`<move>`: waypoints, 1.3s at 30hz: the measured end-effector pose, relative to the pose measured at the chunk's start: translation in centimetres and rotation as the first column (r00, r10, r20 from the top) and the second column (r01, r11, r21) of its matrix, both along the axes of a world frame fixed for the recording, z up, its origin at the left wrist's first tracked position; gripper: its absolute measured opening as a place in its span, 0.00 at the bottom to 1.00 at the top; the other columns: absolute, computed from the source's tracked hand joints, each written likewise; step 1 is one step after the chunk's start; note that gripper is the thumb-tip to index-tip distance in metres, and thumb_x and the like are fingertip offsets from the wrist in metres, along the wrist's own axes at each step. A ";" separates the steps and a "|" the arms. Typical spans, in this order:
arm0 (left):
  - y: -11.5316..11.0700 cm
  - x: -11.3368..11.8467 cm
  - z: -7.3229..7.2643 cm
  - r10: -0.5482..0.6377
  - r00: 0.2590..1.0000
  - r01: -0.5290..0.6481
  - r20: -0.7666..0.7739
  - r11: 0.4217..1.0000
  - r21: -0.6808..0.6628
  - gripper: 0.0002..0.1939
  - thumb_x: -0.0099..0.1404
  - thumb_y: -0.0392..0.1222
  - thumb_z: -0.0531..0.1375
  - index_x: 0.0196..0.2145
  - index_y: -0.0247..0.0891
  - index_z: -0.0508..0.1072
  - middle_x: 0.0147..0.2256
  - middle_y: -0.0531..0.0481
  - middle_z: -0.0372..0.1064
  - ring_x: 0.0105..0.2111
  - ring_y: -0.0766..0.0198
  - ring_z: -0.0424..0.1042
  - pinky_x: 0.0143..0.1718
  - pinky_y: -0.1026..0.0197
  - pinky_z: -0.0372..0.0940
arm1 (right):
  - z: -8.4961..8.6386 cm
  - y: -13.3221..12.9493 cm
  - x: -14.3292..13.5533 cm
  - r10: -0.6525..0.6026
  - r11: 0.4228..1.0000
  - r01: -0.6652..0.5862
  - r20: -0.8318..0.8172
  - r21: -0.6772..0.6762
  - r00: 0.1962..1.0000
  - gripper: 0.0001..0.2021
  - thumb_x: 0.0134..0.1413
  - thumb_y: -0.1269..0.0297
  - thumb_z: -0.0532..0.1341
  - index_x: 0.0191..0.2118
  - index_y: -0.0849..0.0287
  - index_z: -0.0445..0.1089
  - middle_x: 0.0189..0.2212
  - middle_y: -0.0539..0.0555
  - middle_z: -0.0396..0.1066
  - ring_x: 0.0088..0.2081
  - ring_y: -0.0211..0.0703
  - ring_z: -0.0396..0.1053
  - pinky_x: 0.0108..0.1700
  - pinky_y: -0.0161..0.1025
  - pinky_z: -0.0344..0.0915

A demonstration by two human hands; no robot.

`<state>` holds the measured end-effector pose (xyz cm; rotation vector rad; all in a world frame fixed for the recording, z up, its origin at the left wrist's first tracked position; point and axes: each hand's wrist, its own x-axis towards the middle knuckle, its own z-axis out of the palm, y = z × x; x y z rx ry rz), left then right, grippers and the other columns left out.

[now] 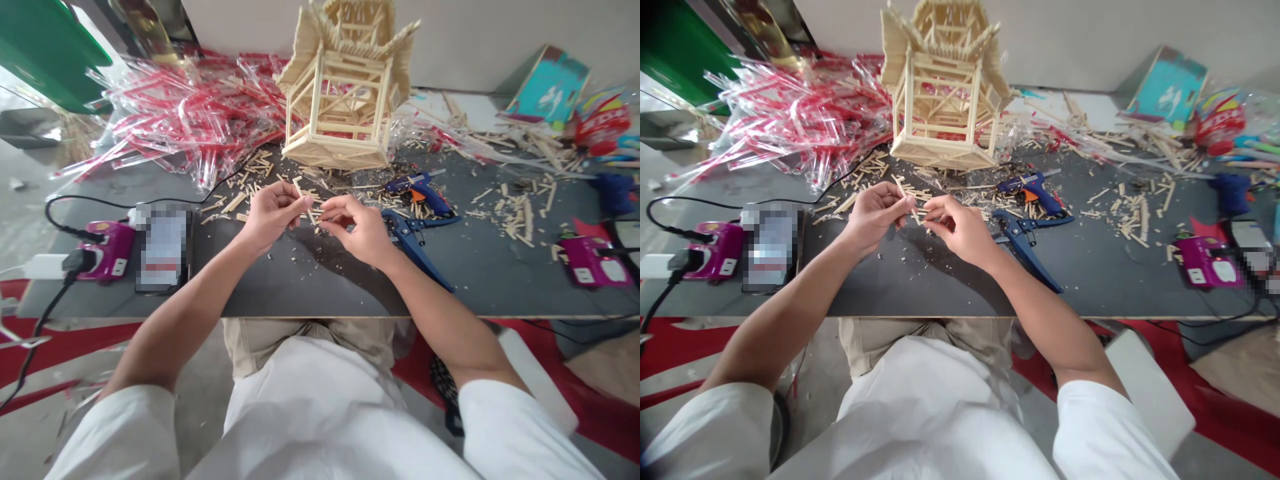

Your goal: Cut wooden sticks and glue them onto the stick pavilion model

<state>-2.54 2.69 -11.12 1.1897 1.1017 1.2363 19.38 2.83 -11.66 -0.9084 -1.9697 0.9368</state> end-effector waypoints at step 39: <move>-0.2 0.1 0.3 -0.026 0.999 0.026 -0.019 1.000 0.000 0.27 0.51 0.61 0.79 0.30 0.38 0.73 0.22 0.54 0.70 0.18 0.72 0.67 0.18 0.68 0.61 | 0.1 0.2 0.6 0.069 0.996 -0.077 0.133 0.052 0.989 0.16 0.68 0.60 0.67 0.58 0.52 0.70 0.45 0.52 0.83 0.38 0.43 0.82 0.43 0.41 0.76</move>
